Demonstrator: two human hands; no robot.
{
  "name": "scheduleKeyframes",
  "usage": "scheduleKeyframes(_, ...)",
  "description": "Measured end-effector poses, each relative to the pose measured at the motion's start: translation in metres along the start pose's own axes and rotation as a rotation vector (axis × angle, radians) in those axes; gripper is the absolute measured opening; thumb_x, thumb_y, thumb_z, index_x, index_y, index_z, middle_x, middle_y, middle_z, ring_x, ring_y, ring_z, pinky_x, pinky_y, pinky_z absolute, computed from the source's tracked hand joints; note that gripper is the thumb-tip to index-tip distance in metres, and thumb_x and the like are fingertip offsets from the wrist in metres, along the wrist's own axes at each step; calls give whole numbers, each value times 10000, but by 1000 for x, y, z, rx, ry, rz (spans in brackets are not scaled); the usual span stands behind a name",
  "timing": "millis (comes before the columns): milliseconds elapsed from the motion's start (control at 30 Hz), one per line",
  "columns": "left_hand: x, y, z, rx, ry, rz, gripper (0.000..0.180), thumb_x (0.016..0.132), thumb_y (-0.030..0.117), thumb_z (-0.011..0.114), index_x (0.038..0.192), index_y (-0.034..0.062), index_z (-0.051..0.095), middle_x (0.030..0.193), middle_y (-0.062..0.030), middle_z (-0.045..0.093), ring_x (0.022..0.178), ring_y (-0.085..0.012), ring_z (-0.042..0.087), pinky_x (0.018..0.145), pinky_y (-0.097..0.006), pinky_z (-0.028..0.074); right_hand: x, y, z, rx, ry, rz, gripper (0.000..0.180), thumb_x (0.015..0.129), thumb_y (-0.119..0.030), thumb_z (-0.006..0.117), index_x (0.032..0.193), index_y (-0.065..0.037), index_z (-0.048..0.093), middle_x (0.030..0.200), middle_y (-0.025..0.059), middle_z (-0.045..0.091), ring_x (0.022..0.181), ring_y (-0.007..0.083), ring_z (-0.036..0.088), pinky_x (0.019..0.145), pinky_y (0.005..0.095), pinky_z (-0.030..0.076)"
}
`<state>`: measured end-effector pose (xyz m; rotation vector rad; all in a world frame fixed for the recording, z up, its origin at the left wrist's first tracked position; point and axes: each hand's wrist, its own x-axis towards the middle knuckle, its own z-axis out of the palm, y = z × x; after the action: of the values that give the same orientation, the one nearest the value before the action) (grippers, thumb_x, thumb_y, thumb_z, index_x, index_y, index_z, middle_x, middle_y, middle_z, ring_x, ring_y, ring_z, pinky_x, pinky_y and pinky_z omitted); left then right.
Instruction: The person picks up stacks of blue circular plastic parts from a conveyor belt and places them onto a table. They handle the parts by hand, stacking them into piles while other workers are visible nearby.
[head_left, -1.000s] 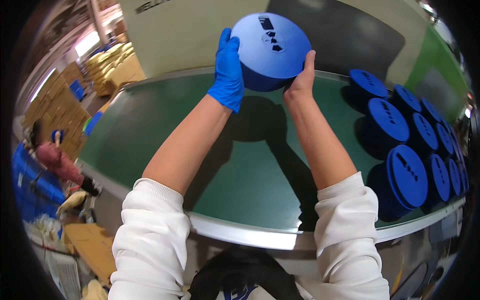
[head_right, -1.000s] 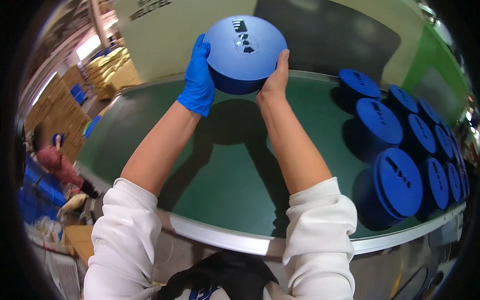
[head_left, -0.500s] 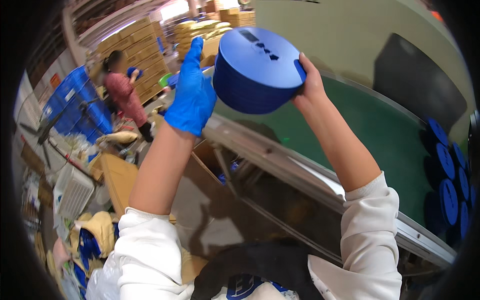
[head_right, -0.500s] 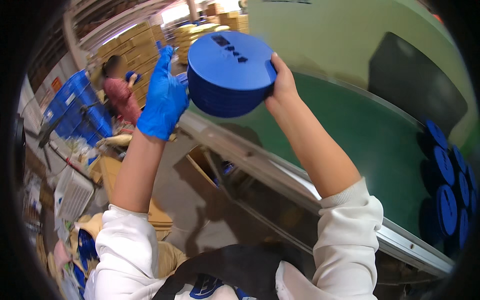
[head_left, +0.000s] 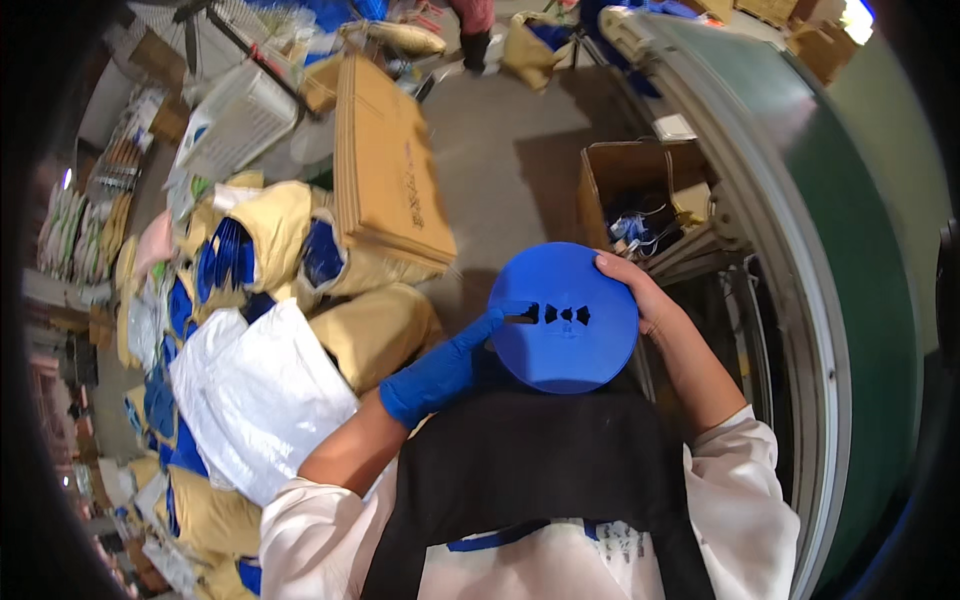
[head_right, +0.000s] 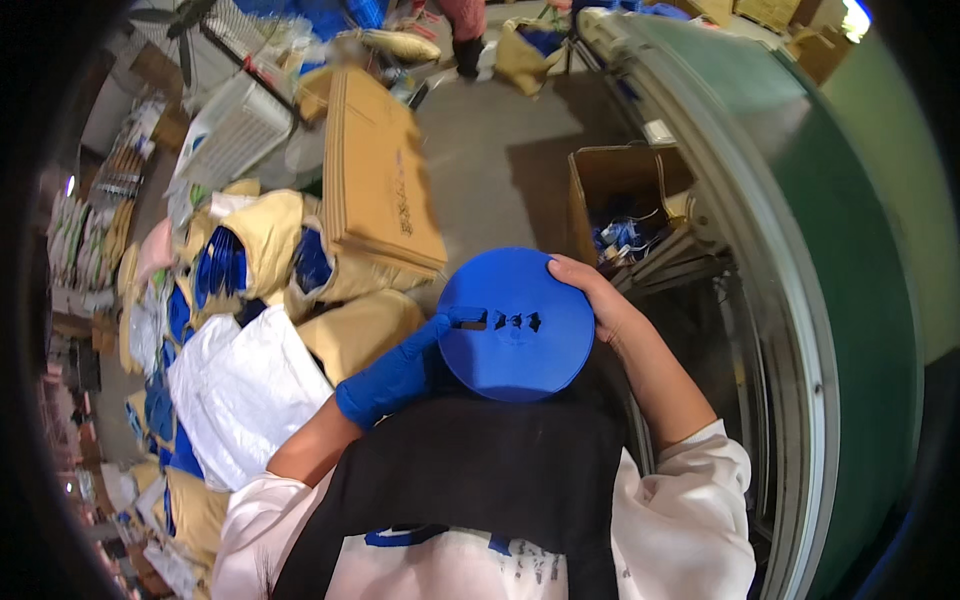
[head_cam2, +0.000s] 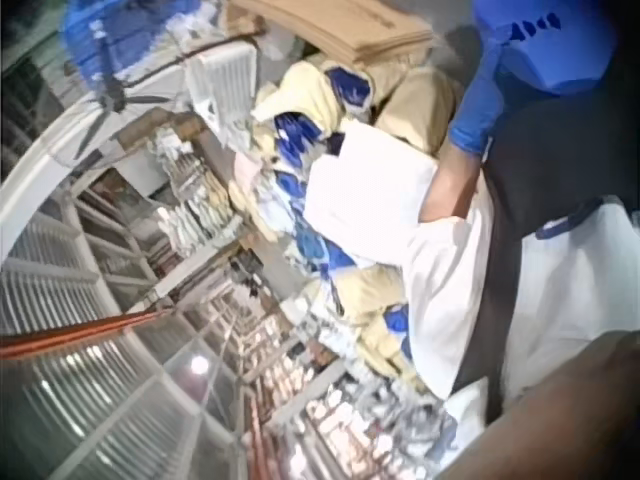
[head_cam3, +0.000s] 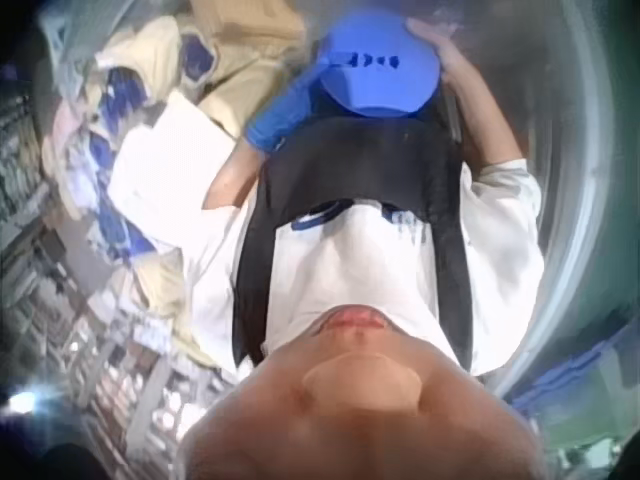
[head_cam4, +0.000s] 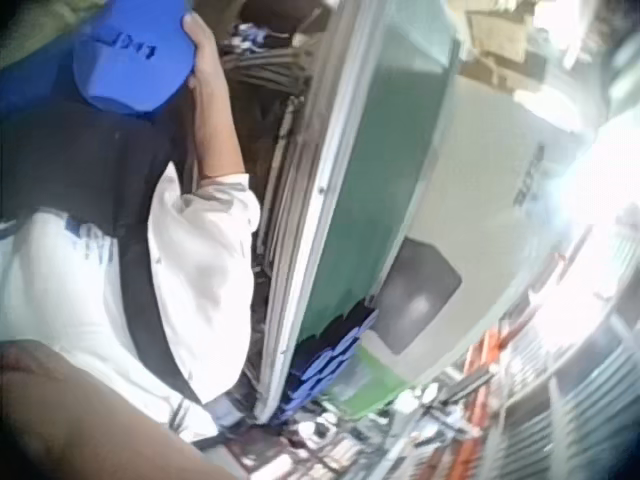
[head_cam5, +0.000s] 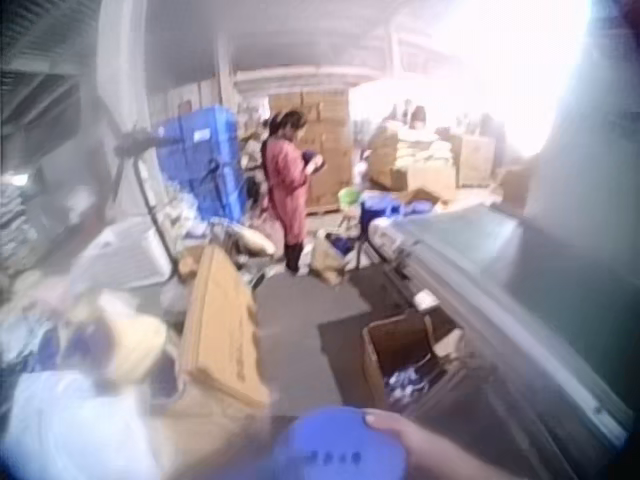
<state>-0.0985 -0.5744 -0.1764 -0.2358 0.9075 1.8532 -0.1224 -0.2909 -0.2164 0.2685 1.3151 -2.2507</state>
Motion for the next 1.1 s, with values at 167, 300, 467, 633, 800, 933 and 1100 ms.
scheduleKeyframes(167,14,37,-54,-107,156,115,592,996,353,553,1469,45,374,1390,-122,508,1250,-231,505,1087,-369,396,97,-18,6,-78,-138,138,594,908,-389,639,1345,-9,511,1237,165,607,1133,245,594,982,396,486)
scheduleKeyframes(300,48,101,-70,-102,346,190,592,958,296,628,1454,70,397,1361,-109,536,1173,-210,568,991,-369,487,179,-63,19,-139,-246,204,526,934,-332,626,1324,7,528,1227,162,614,1118,245,609,960,381,506)
scheduleKeyframes(467,105,164,-86,-120,424,332,535,914,144,623,1410,57,442,1297,-112,584,1142,-227,597,959,-356,506,290,-119,20,-161,-362,244,533,968,-387,575,1321,11,538,1280,165,592,1173,254,577,1019,380,465)
scheduleKeyframes(633,170,233,-138,493,515,433,463,927,104,557,1376,30,468,1304,-109,573,1171,-223,576,968,-341,491,398,-196,22,-235,-511,384,706,989,-574,416,1404,-6,473,1399,178,514,1290,264,494,1097,380,381)
scheduleKeyframes(800,231,276,-161,-147,620,497,390,966,106,501,1349,35,479,1294,-111,570,1156,-238,582,966,-381,506,475,-244,32,-440,-540,237,833,971,-685,246,1483,-40,374,1498,181,402,1405,308,345,1168,420,251)
scheduleKeyframes(933,279,320,-215,-220,566,697,370,996,142,496,1349,37,463,1251,-113,600,1104,-235,617,941,-387,535,555,-283,30,-433,-541,77,826,977,-682,171,1497,-66,353,1521,170,367,1428,328,298,1171,460,226)
scheduleKeyframes(1100,323,449,-251,-137,560,776,365,1025,199,489,1346,31,448,1212,-111,623,1051,-223,647,897,-364,565,631,-323,-3,-338,-93,-278,727,1014,-612,195,1479,-81,374,1489,145,399,1355,282,393,1112,424,299)
